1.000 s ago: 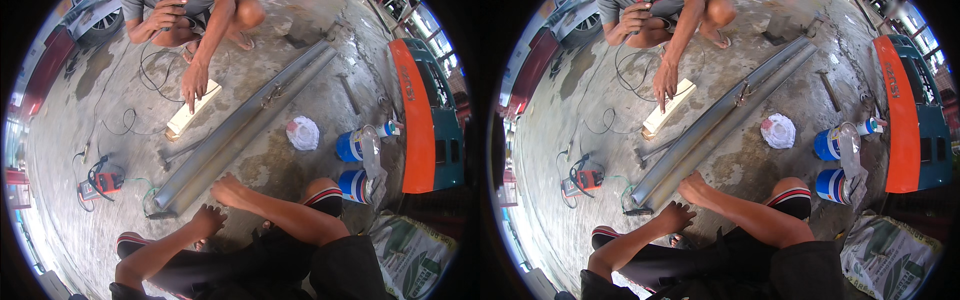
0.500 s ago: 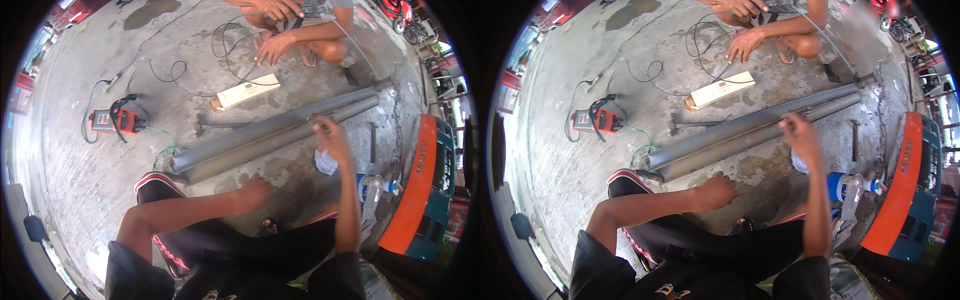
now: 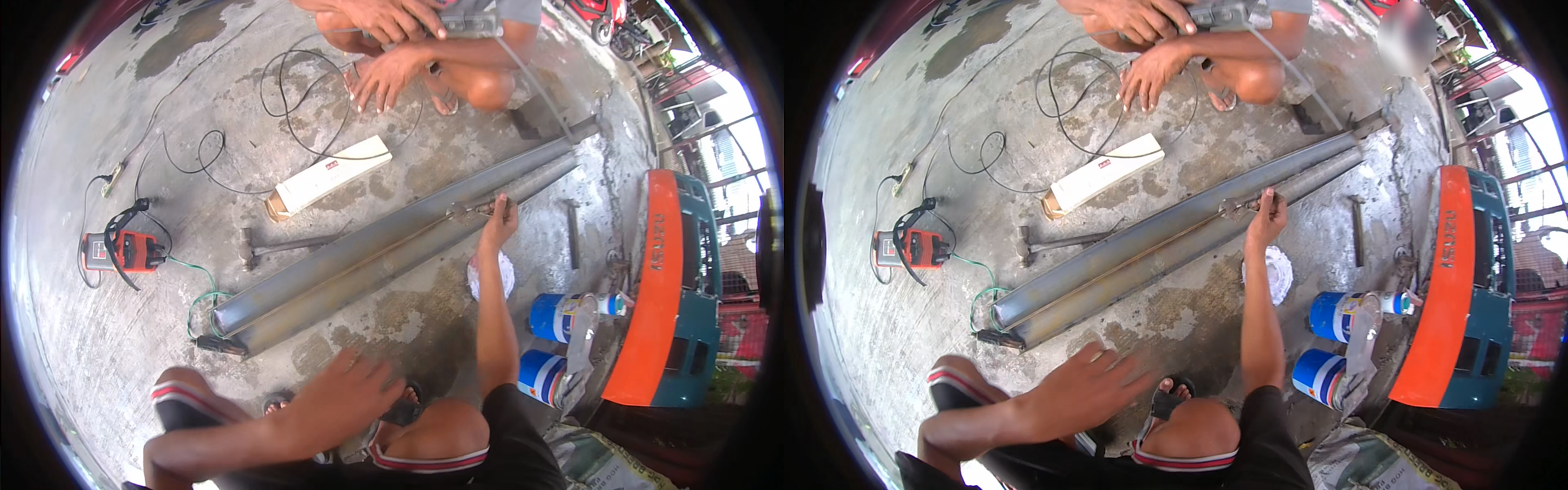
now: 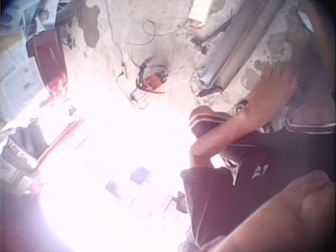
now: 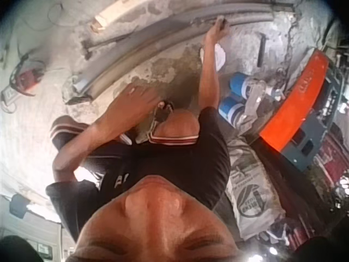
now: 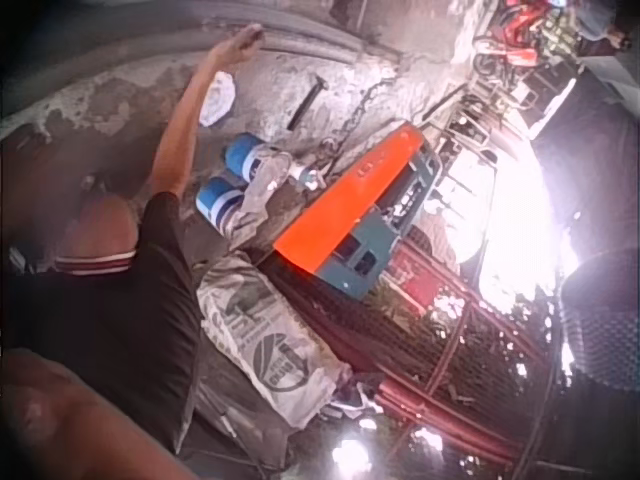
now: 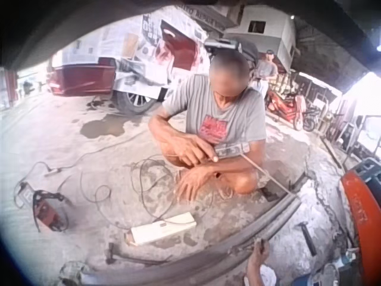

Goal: The person sits on the floor and assists a coworker by holding metal frame pieces in place while the coworker welds them together. The person adjusts the metal pieces and occasionally uses a hammer to tap the joints.

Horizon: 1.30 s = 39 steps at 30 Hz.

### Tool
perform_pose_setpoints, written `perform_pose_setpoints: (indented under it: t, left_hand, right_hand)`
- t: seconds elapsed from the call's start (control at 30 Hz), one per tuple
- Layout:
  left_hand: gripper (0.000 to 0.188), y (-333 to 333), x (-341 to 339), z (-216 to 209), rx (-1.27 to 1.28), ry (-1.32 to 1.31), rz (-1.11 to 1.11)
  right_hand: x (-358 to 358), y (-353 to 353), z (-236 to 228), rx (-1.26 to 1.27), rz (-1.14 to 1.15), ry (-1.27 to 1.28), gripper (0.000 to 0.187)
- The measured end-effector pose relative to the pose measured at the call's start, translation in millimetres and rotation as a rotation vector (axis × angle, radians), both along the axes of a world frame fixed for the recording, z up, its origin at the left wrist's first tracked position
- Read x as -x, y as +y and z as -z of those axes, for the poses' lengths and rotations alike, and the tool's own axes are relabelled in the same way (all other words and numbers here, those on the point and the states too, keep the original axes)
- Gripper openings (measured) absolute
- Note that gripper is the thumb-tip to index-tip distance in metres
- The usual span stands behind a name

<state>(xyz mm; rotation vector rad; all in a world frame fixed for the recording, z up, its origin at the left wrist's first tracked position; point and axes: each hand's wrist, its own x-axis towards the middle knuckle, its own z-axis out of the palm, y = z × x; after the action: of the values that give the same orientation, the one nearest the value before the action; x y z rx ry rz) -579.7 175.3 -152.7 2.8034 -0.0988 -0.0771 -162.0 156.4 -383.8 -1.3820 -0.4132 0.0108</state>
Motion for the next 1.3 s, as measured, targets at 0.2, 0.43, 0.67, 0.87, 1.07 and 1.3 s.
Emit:
perform_pose_setpoints:
  t: [0.2, 0.43, 0.67, 0.87, 1.07, 1.3]
  left_hand:
    - [0.04, 10, 44, 6, 0.138, 0.317, -0.304]
    - [0.045, -1, 48, 8, 0.51, 0.34, -0.442]
    - [0.041, 19, 48, -19, 0.455, 0.262, -0.372]
    - [0.069, 97, -1, 66, 0.618, 0.234, -0.687]
    - [0.083, 107, -93, 158, 1.096, -0.418, -0.984]
    - [0.075, 109, -97, 176, 1.36, -0.444, -0.988]
  right_hand:
    - [13, 28, 0, -0.348, 0.079, 0.312, 0.045]
    - [10, 2, -14, -0.831, 0.164, 0.581, 0.049]
    - [38, -3, -21, -0.885, 0.001, 0.561, 0.05]
    - [136, -15, -47, -0.837, -0.061, 0.774, 0.046]
    - [228, -7, -52, -0.767, -0.205, 0.845, 0.047]
    - [262, -28, -22, -0.704, -0.291, 0.587, 0.044]
